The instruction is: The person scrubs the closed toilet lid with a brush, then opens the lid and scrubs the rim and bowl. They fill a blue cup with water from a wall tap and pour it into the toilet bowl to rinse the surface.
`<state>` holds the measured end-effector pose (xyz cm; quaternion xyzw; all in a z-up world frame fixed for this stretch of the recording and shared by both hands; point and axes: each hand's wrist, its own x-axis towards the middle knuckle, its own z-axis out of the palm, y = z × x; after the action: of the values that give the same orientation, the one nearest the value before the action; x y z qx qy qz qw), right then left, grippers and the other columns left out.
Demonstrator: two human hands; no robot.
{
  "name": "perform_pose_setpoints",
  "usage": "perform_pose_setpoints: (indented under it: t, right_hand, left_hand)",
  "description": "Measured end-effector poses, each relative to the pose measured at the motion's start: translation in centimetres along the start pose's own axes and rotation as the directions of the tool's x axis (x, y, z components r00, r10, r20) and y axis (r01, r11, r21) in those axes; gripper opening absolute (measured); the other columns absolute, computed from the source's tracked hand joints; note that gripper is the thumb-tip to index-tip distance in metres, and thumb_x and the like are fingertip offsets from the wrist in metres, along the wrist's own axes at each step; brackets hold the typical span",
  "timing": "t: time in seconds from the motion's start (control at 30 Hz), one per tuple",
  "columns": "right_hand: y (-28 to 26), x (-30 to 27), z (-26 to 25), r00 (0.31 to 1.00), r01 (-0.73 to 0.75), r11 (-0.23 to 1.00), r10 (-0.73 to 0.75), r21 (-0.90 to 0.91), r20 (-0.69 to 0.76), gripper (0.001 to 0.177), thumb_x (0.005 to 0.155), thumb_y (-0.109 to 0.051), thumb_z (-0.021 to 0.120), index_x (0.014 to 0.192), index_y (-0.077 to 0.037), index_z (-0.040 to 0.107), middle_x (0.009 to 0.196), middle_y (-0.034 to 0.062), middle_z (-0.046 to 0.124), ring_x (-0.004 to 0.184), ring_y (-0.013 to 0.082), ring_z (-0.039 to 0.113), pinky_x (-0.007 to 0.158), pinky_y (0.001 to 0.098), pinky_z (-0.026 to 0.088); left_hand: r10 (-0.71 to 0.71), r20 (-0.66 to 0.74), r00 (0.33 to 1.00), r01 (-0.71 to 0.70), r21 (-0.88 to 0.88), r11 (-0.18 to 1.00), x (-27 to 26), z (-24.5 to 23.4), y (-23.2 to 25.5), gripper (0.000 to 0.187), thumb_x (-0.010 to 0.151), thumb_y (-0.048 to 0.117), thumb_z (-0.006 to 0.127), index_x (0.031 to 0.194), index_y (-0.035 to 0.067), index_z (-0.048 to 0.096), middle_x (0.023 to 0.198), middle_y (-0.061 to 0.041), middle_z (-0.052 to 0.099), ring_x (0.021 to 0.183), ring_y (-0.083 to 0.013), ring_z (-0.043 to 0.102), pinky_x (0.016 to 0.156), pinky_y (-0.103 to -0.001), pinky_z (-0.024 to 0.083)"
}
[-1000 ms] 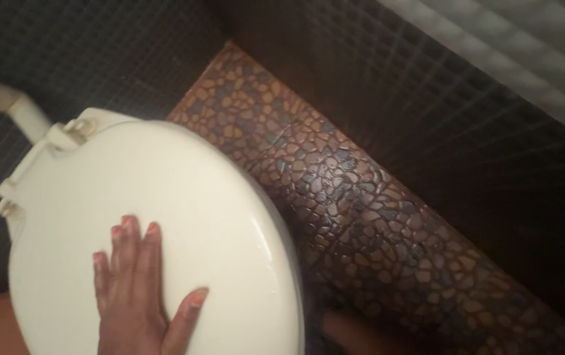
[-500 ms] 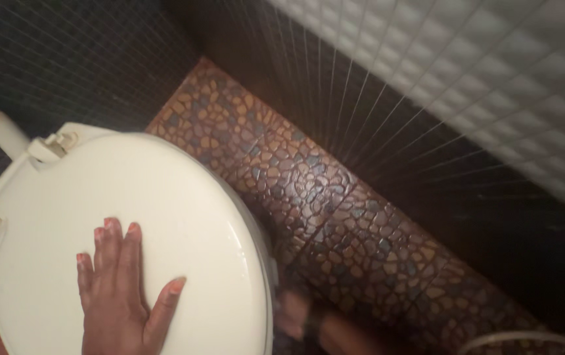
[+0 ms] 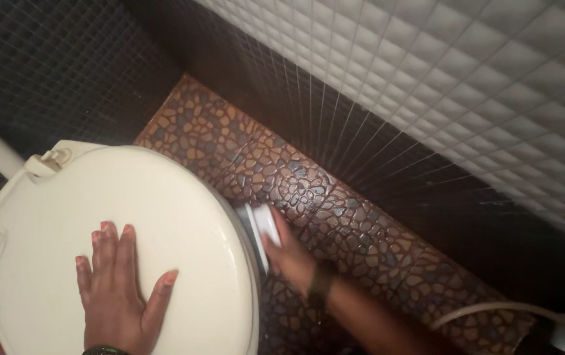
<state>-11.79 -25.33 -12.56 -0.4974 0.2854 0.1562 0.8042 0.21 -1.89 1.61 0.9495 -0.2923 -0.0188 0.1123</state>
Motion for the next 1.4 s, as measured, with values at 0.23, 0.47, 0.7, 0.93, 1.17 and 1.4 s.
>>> perform_pose_setpoints:
  t: [0.23, 0.47, 0.7, 0.93, 1.17, 1.4]
  right_hand:
    - [6.7, -9.1, 2.7, 0.935, -0.211, 0.976, 0.22, 0.061, -0.277, 0.07, 0.1, -0.027, 0.052, 0.164, -0.03, 0.023, 0.103, 0.0143, 0.073, 0.058, 0.0156, 0.051, 0.052, 0.029, 0.048]
    - [-7.3, 2.6, 0.8, 0.868, 0.496, 0.861, -0.493, -0.115, 0.052, 0.064, 0.105, -0.021, 0.051, 0.162, -0.005, 0.025, 0.158, 0.0167, 0.046, 0.139, 0.0226, 0.05, 0.114, 0.0369, 0.042]
    - [-5.7, -7.3, 1.9, 0.884, 0.452, 0.842, -0.466, -0.294, 0.027, 0.073, 0.102, -0.013, 0.05, 0.162, -0.002, 0.01, 0.172, 0.0214, 0.016, 0.16, 0.0307, 0.018, 0.126, 0.0415, 0.018]
    - [-4.9, -4.6, 1.6, 0.866, 0.48, 0.811, -0.499, -0.334, 0.035, 0.075, 0.101, -0.017, 0.05, 0.163, -0.003, 0.009, 0.173, 0.0183, 0.015, 0.159, 0.0301, 0.018, 0.126, 0.0424, 0.018]
    - [-16.8, 20.7, 4.7, 0.748, 0.611, 0.731, -0.407, -0.304, 0.525, 0.067, 0.1, -0.023, 0.064, 0.161, -0.014, 0.037, 0.148, 0.0119, 0.06, 0.122, 0.0171, 0.061, 0.106, 0.0321, 0.05]
    - [-18.5, 20.1, 5.1, 0.758, 0.55, 0.77, -0.3, -0.322, 0.578, 0.065, 0.1, -0.023, 0.062, 0.16, -0.015, 0.039, 0.141, 0.0108, 0.064, 0.113, 0.0171, 0.064, 0.098, 0.0341, 0.055]
  left_hand:
    - [-0.003, -0.017, 1.0, 0.002, -0.014, 1.0, -0.5, 0.3, -0.2, 0.089, 0.09, 0.056, 0.051, 0.155, -0.002, 0.031, 0.163, -0.03, 0.024, 0.155, -0.0419, 0.015, 0.123, -0.059, 0.004]
    - [0.002, -0.025, 1.0, -0.002, -0.009, 1.0, -0.3, -0.2, 0.4, 0.089, 0.093, 0.057, 0.05, 0.156, -0.003, 0.031, 0.164, -0.031, 0.024, 0.155, -0.0416, 0.017, 0.123, -0.059, 0.005]
    - [-0.009, -0.029, 1.0, 0.009, -0.016, 1.0, -0.2, -0.4, 0.7, 0.088, 0.091, 0.057, 0.05, 0.156, -0.001, 0.032, 0.165, -0.028, 0.024, 0.155, -0.0386, 0.017, 0.124, -0.056, 0.006]
    - [-0.012, -0.045, 0.999, 0.012, 0.002, 1.0, -0.2, -0.6, 0.7, 0.089, 0.092, 0.058, 0.051, 0.156, 0.0, 0.031, 0.165, -0.026, 0.023, 0.155, -0.0368, 0.015, 0.123, -0.055, 0.005]
    - [-0.004, -0.069, 0.998, 0.005, 0.016, 1.0, 0.0, -0.5, 0.8, 0.089, 0.091, 0.06, 0.051, 0.155, 0.001, 0.031, 0.164, -0.024, 0.024, 0.154, -0.0349, 0.016, 0.122, -0.055, 0.005]
    - [-0.007, -0.098, 0.995, 0.009, 0.025, 1.0, -0.1, -0.3, 0.7, 0.089, 0.09, 0.061, 0.05, 0.156, 0.004, 0.031, 0.164, -0.022, 0.023, 0.155, -0.0323, 0.016, 0.123, -0.054, 0.006]
